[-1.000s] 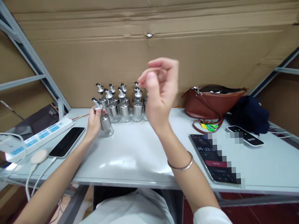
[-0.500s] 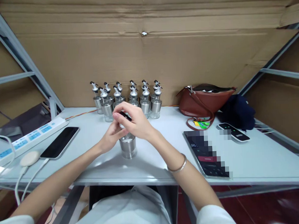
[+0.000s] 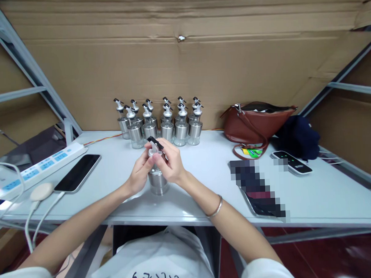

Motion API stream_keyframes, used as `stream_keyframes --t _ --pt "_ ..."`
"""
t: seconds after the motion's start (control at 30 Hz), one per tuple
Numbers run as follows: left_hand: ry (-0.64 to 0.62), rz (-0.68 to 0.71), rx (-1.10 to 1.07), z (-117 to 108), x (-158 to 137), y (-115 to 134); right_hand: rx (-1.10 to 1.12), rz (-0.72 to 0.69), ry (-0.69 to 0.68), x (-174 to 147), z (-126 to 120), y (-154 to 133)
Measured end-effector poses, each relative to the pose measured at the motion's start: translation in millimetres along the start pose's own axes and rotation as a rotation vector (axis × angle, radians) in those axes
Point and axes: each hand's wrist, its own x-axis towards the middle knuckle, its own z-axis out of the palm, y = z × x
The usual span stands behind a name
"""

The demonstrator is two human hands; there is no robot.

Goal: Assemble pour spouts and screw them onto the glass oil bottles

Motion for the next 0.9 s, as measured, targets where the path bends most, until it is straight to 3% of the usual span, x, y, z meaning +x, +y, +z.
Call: stream_keyframes --t 0.17,0.4,0.6,0.7,0.9 --pt "0.104 0.081 0.106 4 -1 -5 0.033 0.071 0.05 -8 7 -5" --pt "0.128 0.154 0.206 7 -2 -4 -0.024 -0.025 0.097 -11 11 -8" --pt "0.168 0.173 0.245 8 0 -3 -0.071 -0.003 0.121 -9 9 -7" --pt "0.19 0.163 0.237 8 0 -6 -0.025 0.083 0.135 -8 9 -8" --pt "0.177 0.137 0.179 10 1 -7 0.242 0.41 0.221 3 7 -12"
